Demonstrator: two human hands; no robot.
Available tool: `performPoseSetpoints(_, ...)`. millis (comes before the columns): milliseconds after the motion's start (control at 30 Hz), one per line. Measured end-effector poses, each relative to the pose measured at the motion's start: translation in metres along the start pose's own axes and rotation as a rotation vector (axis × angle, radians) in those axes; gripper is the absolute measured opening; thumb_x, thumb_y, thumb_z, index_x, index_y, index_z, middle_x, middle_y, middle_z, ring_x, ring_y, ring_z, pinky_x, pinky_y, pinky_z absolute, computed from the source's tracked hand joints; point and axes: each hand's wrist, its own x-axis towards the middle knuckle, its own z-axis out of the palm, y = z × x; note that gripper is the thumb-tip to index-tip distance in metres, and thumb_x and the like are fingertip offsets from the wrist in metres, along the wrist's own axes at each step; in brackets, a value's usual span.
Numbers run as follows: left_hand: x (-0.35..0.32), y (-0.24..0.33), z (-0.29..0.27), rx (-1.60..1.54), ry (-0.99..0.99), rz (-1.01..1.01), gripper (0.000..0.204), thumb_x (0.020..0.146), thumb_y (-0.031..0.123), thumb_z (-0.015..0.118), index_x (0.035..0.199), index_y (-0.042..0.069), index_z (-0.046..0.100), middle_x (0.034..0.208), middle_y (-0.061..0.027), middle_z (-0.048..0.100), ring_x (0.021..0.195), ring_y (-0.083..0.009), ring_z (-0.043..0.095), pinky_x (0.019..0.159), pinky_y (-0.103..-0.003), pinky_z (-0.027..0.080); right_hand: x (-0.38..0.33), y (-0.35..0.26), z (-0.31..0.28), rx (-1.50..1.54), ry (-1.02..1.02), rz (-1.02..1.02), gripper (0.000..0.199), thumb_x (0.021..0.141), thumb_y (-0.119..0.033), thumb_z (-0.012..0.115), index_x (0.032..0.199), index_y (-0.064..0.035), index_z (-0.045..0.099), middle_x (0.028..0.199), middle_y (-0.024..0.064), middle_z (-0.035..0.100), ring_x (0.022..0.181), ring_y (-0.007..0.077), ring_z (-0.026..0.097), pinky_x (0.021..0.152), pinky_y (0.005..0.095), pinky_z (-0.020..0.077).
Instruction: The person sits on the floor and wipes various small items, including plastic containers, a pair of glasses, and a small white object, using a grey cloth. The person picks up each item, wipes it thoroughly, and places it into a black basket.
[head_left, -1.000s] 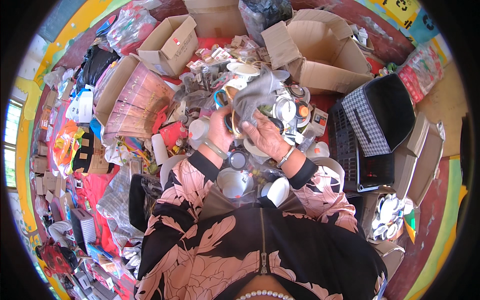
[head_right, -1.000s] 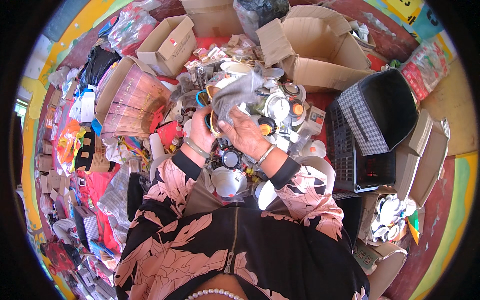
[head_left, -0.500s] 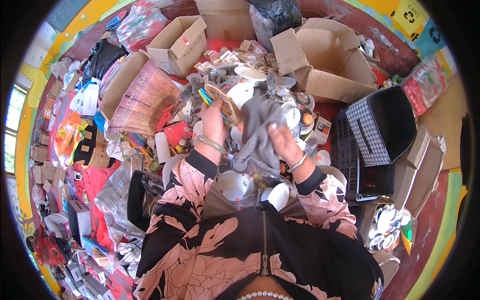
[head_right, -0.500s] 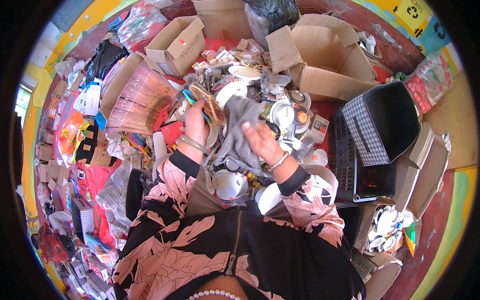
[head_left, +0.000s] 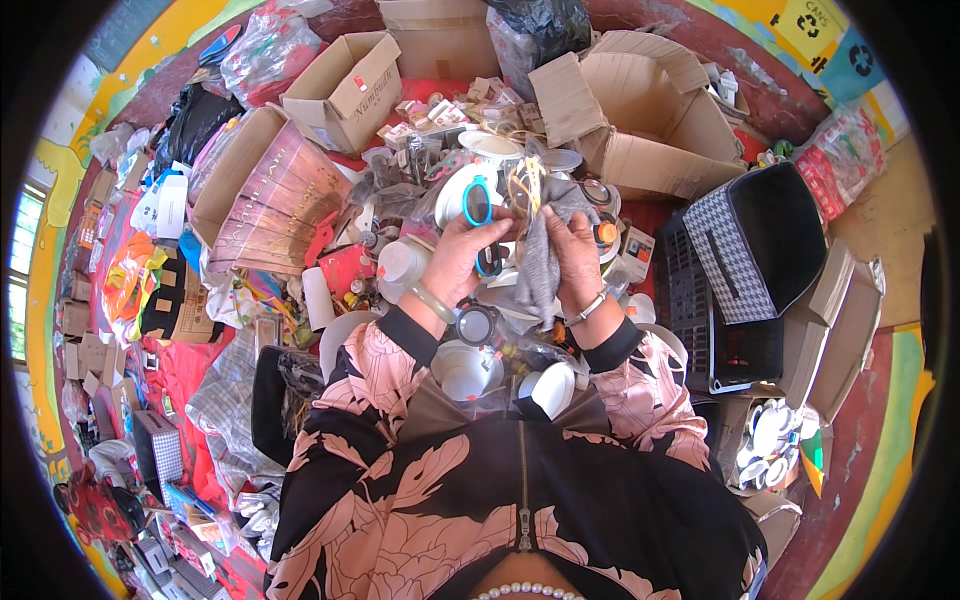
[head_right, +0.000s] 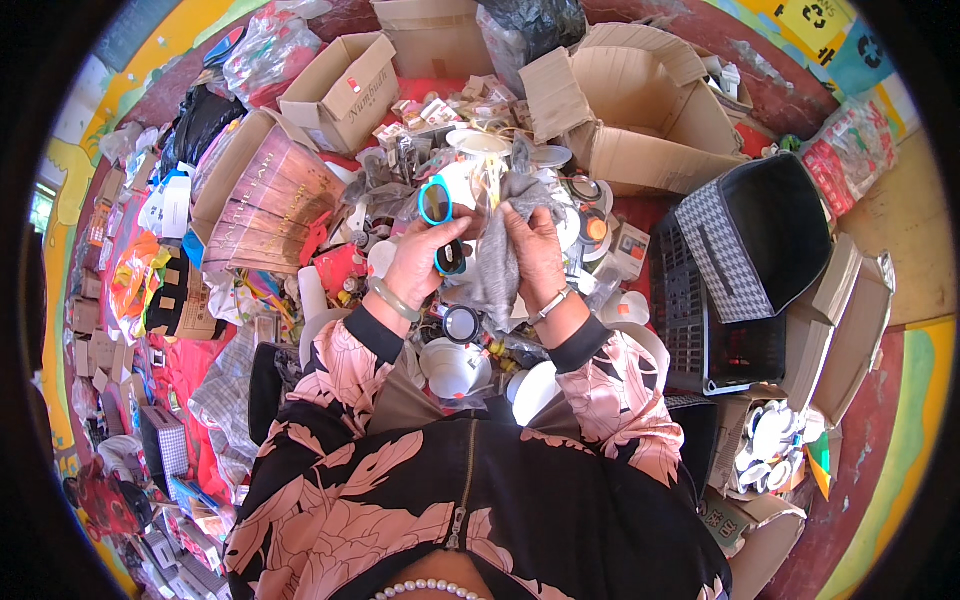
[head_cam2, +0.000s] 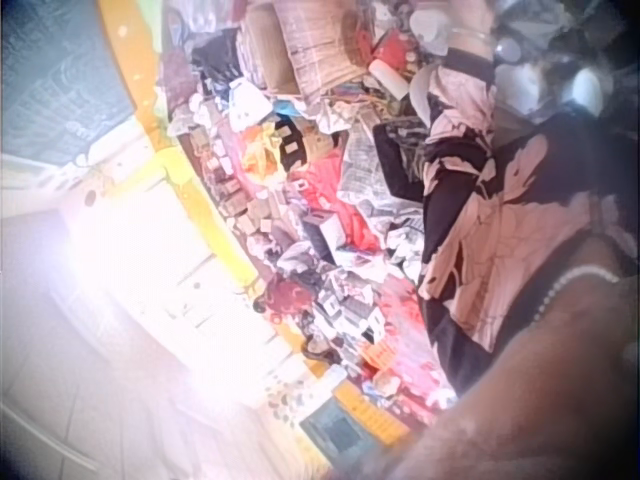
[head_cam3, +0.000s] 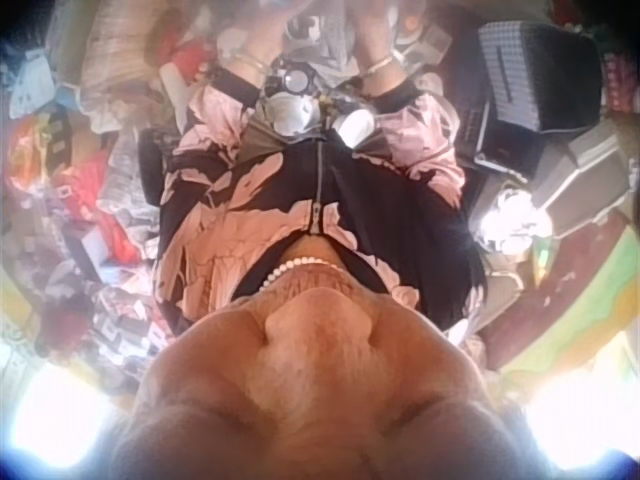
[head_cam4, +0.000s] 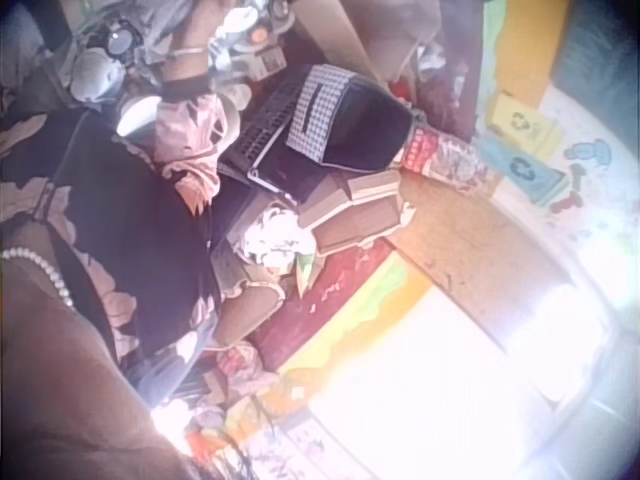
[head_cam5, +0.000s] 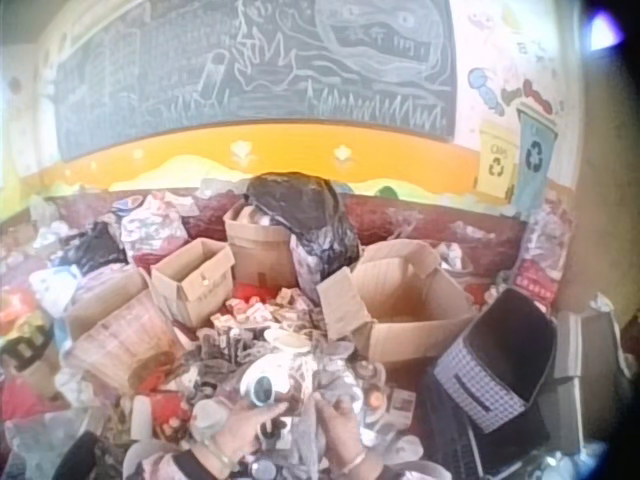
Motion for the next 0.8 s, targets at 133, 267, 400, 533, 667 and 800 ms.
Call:
performPoseSetpoints(133,-0.002,-0.007,0.003,0.171,-0.053,-0.094,0.022,0.081,0.015,0.064,0.098,0.002,0.059,0.086,-0.0042,0.063,0.074,-0.0109,0.059,0.067,-0.024,0.047,0.017,0.015,-0.021,0.321,-0.152,0.055,0.017,0.087,-0.004,0.052,0.104,-0.0046,0.055,0.094,0.0080,0.062,0.079,0.0158,0.061,0.066,0.0268,0.0519)
performPoseSetpoints(267,-0.010,-0.009,0.012,0.098,-0.099,-0.229,0.028,0.080,0.021,0.066,0.100,0.003,0.059,0.089,-0.0031,0.061,0.078,-0.0108,0.058,0.069,-0.025,0.047,0.020,0.017,-0.018,0.081,-0.040,-0.211,0.018,0.088,0.002,0.046,0.103,0.0007,0.055,0.104,0.0097,0.059,0.082,0.0181,0.061,0.068,0.0271,0.0522)
performPoseSetpoints(400,-0.008,-0.016,0.009,-0.133,-0.098,-0.260,0.026,0.081,0.012,0.062,0.105,0.005,0.057,0.094,-0.0031,0.063,0.081,-0.0124,0.061,0.072,-0.027,0.050,0.028,0.017,-0.018,-0.109,-0.004,-0.276,0.004,0.085,-0.004,0.057,0.087,-0.0032,0.061,0.086,0.0033,0.063,0.073,0.0099,0.058,0.062,0.0211,0.0474)
performPoseSetpoints(533,0.000,-0.022,0.004,-0.258,-0.117,-0.156,0.033,0.081,0.011,0.061,0.112,0.007,0.050,0.097,-0.0032,0.059,0.086,-0.0142,0.059,0.075,-0.028,0.049,0.012,0.028,-0.008,-0.107,0.026,-0.219,0.008,0.086,-0.012,0.059,0.086,-0.0049,0.062,0.077,0.0008,0.063,0.067,0.0067,0.053,0.059,0.0212,0.0433)
performPoseSetpoints(667,0.000,-0.015,0.004,-0.265,-0.068,-0.137,0.033,0.081,0.009,0.062,0.112,0.006,0.050,0.096,-0.0030,0.059,0.084,-0.0138,0.059,0.075,-0.028,0.049,0.026,0.017,-0.031,-0.390,0.162,-0.170,0.036,0.091,-0.037,0.048,0.094,-0.0037,0.061,0.081,0.0037,0.061,0.074,0.0115,0.056,0.066,0.0250,0.0450)
performPoseSetpoints(800,0.011,-0.016,-0.002,-0.152,-0.004,0.088,0.034,0.084,0.009,0.059,0.116,0.006,0.049,0.098,-0.0027,0.058,0.084,-0.0118,0.058,0.073,-0.027,0.048,-0.016,-0.043,0.022,-0.311,0.162,0.001,0.041,0.093,-0.041,0.041,0.100,-0.0043,0.058,0.084,0.0042,0.061,0.071,0.0107,0.055,0.066,0.0232,0.0453)
